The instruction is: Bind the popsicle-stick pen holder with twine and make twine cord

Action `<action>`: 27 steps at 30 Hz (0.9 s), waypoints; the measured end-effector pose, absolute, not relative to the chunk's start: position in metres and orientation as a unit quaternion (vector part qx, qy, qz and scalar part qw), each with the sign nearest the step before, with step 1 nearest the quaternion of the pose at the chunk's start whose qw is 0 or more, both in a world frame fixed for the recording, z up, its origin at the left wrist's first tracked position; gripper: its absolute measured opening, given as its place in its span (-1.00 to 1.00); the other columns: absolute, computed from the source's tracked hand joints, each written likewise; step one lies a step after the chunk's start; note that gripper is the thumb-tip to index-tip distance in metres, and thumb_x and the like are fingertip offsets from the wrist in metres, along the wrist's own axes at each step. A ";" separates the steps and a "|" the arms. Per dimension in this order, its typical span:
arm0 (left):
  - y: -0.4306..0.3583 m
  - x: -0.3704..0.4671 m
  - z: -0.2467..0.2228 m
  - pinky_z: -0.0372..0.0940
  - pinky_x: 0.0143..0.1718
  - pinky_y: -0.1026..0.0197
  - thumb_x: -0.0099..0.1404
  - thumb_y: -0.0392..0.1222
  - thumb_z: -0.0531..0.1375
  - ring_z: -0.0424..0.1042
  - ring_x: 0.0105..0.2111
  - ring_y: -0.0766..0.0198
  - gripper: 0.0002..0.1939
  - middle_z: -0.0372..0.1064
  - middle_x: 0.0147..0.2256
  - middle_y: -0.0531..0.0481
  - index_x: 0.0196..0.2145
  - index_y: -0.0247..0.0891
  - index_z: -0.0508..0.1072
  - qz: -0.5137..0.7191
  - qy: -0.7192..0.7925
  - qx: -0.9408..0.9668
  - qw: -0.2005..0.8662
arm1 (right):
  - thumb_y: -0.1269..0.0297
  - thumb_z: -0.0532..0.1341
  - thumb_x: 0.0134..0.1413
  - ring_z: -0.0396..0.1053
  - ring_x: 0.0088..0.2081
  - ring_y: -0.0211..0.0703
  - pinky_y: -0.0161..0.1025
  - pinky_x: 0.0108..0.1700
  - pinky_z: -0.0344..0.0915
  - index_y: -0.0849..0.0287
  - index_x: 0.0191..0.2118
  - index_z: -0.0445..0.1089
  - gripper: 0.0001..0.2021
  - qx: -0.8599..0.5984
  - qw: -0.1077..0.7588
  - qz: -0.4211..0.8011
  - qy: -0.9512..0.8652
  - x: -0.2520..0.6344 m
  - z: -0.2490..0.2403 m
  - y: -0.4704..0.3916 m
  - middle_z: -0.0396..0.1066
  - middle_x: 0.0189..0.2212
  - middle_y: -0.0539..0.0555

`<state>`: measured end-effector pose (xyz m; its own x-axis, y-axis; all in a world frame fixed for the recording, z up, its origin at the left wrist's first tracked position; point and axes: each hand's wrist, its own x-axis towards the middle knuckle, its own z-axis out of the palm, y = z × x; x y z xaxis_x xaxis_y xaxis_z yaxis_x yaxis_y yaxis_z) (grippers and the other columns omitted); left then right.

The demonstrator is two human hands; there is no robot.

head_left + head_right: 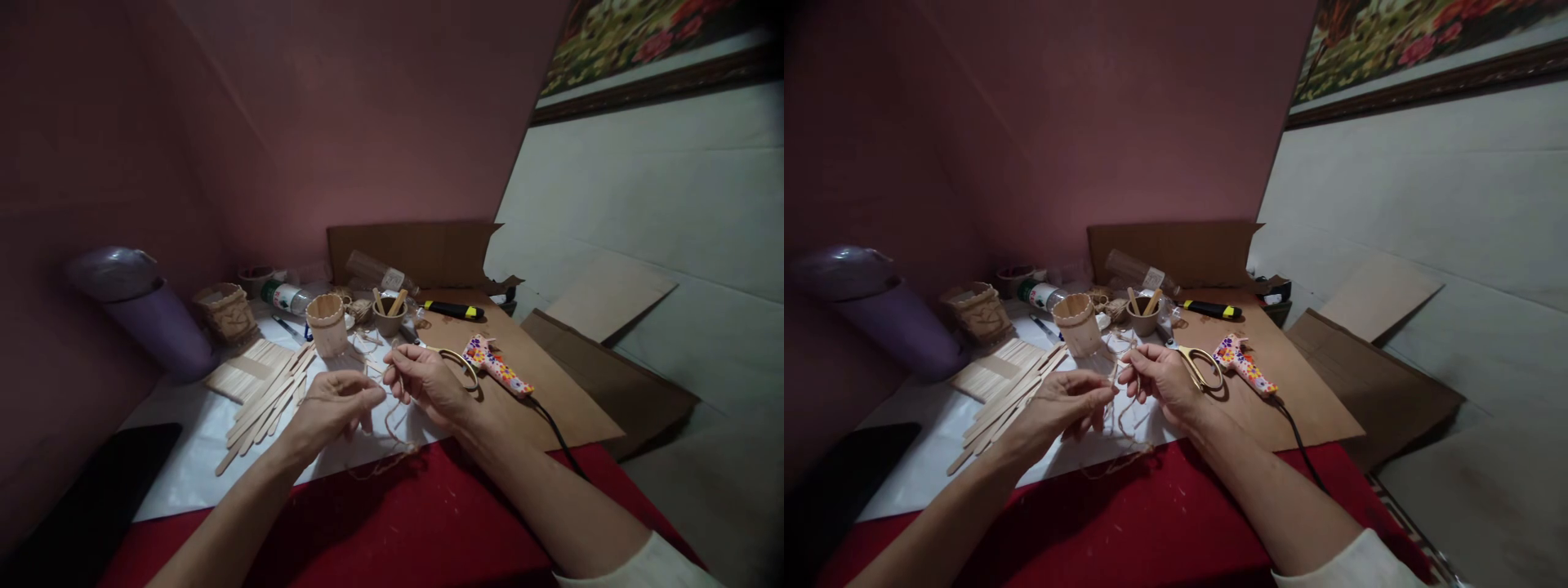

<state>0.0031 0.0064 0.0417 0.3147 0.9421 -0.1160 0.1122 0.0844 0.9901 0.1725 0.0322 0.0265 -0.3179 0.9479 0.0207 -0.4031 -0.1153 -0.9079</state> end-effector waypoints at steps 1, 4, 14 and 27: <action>0.006 0.004 0.040 -0.04 -0.75 0.40 0.04 0.02 0.29 0.14 -0.76 0.47 -0.68 0.33 -0.70 0.05 -0.44 -0.35 0.48 0.361 0.460 0.583 0.565 | 0.16 0.29 -0.03 0.28 -0.64 -0.41 -0.48 -0.66 0.10 0.26 -0.38 0.37 -0.76 -0.308 0.499 0.681 -0.439 0.173 0.026 0.032 0.42 -0.57 0.01; 0.006 0.007 0.035 -0.02 -0.72 0.39 0.09 -0.05 0.27 0.11 -0.76 0.47 -0.74 0.23 -0.75 0.12 -0.41 -0.33 0.51 0.379 0.469 0.595 0.531 | 0.17 0.29 -0.04 0.27 -0.64 -0.41 -0.47 -0.66 0.10 0.26 -0.37 0.37 -0.77 -0.308 0.507 0.679 -0.433 0.173 0.027 0.033 0.42 -0.57 0.01; 0.013 -0.002 0.040 -0.29 -0.80 0.40 0.07 -0.22 0.29 -0.12 -0.82 0.65 -0.81 0.47 -0.45 -0.02 -0.35 -0.37 0.50 0.358 0.464 0.426 0.689 | 0.16 0.30 -0.06 0.24 -0.66 -0.42 -0.47 -0.66 0.13 0.25 -0.42 0.39 -0.77 -0.320 0.507 0.656 -0.458 0.170 0.026 0.032 0.35 -0.63 -0.04; 0.011 0.002 0.038 -0.14 -0.87 0.43 0.16 0.03 0.19 0.13 -0.87 0.43 -0.68 0.35 -0.73 0.02 -0.51 -0.28 0.27 0.379 0.480 0.436 0.660 | 0.16 0.27 -0.02 0.26 -0.61 -0.41 -0.45 -0.64 0.13 0.24 -0.43 0.40 -0.78 -0.309 0.498 0.659 -0.471 0.170 0.026 0.030 0.38 -0.54 0.00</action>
